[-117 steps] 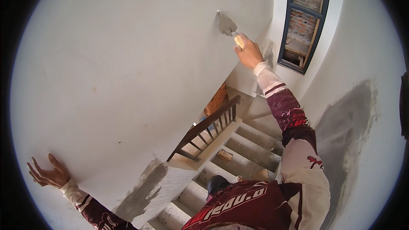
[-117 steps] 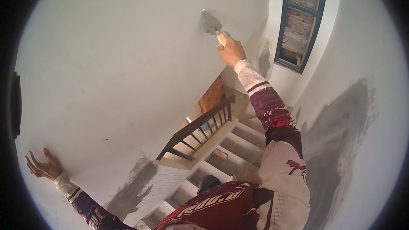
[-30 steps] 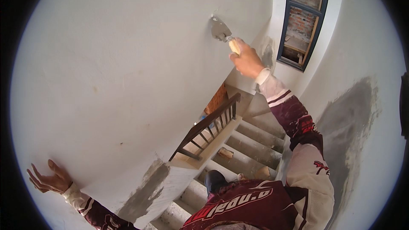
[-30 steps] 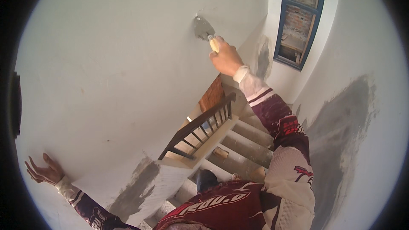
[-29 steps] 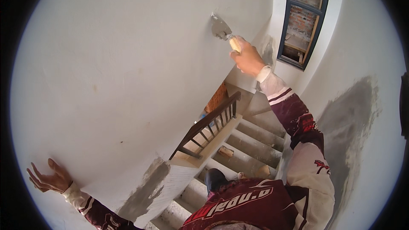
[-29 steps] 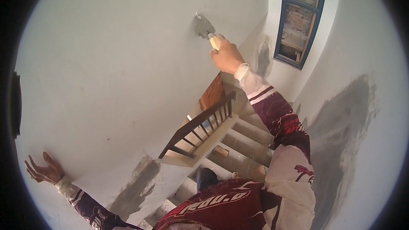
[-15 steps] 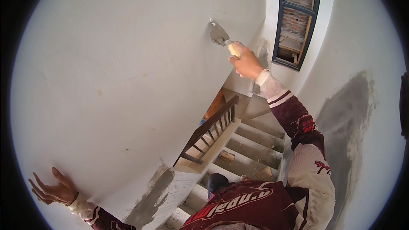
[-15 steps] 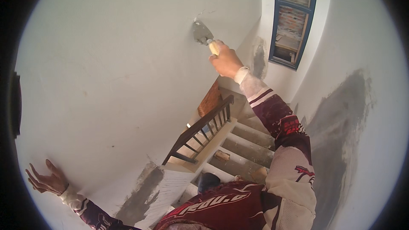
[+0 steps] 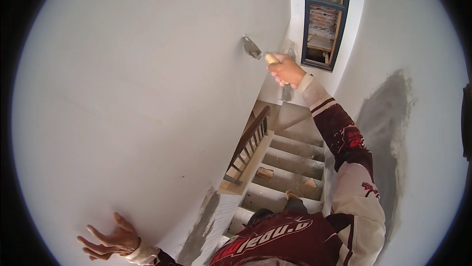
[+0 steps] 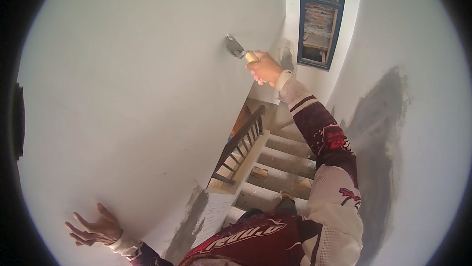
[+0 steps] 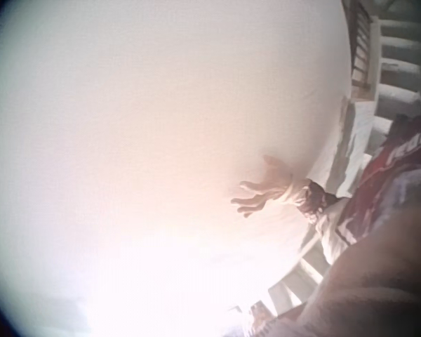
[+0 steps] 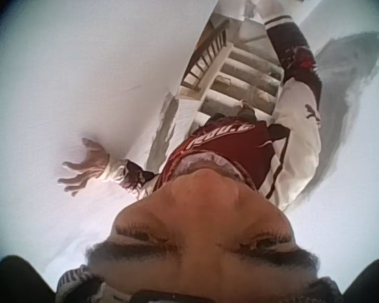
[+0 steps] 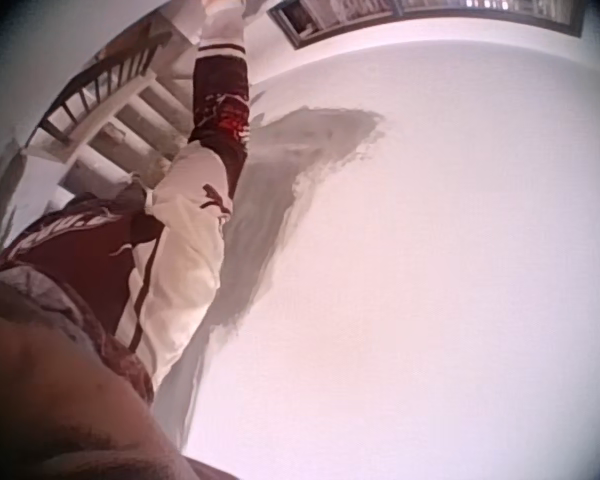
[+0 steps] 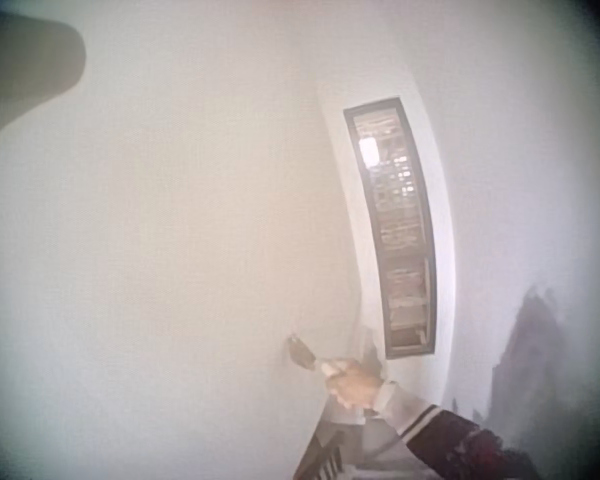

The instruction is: The person applies plaster to the wall adjacent to a staircase using a trowel and a hawk. They scoop plaster from a bucket, spread it onto the wall, and smooth the surface repeatedly.

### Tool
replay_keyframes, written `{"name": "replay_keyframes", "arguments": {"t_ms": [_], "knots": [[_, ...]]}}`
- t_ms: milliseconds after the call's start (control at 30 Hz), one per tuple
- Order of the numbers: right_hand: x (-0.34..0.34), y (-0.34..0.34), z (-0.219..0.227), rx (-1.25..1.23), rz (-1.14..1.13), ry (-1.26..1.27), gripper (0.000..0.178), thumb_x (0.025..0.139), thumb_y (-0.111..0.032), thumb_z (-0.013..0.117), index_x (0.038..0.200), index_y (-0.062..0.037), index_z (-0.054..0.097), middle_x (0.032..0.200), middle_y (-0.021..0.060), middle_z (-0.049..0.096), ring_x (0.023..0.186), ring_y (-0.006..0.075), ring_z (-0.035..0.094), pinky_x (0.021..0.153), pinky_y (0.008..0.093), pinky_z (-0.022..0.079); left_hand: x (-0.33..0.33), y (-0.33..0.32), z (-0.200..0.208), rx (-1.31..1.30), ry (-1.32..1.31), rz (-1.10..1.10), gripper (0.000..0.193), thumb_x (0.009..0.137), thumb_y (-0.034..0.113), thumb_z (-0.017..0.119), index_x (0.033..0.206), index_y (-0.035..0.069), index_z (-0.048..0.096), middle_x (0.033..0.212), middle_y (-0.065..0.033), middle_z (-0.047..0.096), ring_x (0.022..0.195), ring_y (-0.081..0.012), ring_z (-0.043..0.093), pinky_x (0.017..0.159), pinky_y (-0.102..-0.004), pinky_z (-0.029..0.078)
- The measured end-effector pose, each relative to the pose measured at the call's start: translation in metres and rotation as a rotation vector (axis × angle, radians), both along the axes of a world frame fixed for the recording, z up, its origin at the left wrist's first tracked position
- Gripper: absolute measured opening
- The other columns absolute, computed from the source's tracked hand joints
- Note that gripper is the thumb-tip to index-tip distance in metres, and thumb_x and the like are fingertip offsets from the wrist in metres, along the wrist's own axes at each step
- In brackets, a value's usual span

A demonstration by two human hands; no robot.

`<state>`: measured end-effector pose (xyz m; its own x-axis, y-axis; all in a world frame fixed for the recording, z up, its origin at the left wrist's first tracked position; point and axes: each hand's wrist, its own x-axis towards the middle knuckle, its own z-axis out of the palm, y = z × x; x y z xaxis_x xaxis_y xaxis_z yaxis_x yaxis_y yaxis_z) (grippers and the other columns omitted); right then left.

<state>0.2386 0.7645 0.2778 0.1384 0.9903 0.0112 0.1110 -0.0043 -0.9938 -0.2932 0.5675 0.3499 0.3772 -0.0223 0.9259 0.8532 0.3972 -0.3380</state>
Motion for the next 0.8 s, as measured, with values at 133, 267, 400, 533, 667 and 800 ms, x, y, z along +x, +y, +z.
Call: {"name": "replay_keyframes", "arguments": {"t_ms": [133,267,400,533,667,800], "knots": [[-0.008,-0.003,0.016,-0.049,-0.010,-0.004,0.032,0.085,-0.009,0.057,0.115,-0.0009,0.048,0.072,0.0033,0.047,0.053,0.0114,0.047,0.040,0.0281,0.039,0.002,0.003,0.000,-0.075,0.000,0.003,0.069,0.091,0.064,0.044,0.131,0.007,0.047,0.141,-0.0226,0.037,0.142,-0.0332,0.014,0.117,-0.0494,-0.001],[-0.010,0.003,0.019,-0.057,-0.021,0.044,0.035,0.085,-0.008,0.056,0.118,-0.0008,0.046,0.073,0.0040,0.047,0.053,0.0119,0.046,0.041,0.0284,0.038,0.005,0.000,0.008,-0.134,0.013,0.010,0.067,0.092,0.062,0.043,0.130,0.007,0.047,0.143,-0.0253,0.034,0.144,-0.0344,0.009,0.116,-0.0504,-0.004],[-0.018,0.002,0.023,-0.069,-0.028,0.095,0.040,0.085,-0.006,0.054,0.123,-0.0003,0.045,0.073,0.0045,0.048,0.053,0.0121,0.046,0.041,0.0287,0.037,0.001,-0.002,0.011,-0.194,0.023,0.036,0.067,0.092,0.060,0.044,0.130,0.006,0.046,0.145,-0.0272,0.031,0.144,-0.0363,0.006,0.115,-0.0535,-0.007],[-0.021,-0.001,0.019,-0.052,-0.033,0.126,0.042,0.085,-0.006,0.052,0.126,0.0003,0.044,0.074,0.0046,0.048,0.053,0.0122,0.047,0.041,0.0286,0.037,0.003,-0.003,0.016,-0.223,0.024,0.053,0.068,0.092,0.060,0.046,0.132,0.005,0.046,0.146,-0.0272,0.030,0.144,-0.0368,0.006,0.114,-0.0550,-0.007],[-0.016,-0.004,0.010,-0.045,-0.021,0.106,0.046,0.084,-0.008,0.053,0.128,0.0005,0.043,0.078,0.0081,0.053,0.054,0.0146,0.052,0.042,0.0294,0.040,0.005,-0.002,0.009,-0.251,0.012,0.052,0.068,0.092,0.060,0.046,0.133,0.005,0.045,0.146,-0.0258,0.029,0.144,-0.0366,0.005,0.114,-0.0559,-0.007],[-0.014,-0.004,0.014,-0.037,-0.038,-0.017,0.050,0.083,-0.011,0.053,0.130,0.0017,0.042,0.082,0.0128,0.060,0.056,0.0184,0.058,0.044,0.0314,0.045,0.000,-0.006,0.008,-0.280,-0.004,0.069,0.068,0.092,0.060,0.045,0.134,0.006,0.044,0.148,-0.0235,0.028,0.144,-0.0363,0.006,0.113,-0.0575,-0.007]]}}
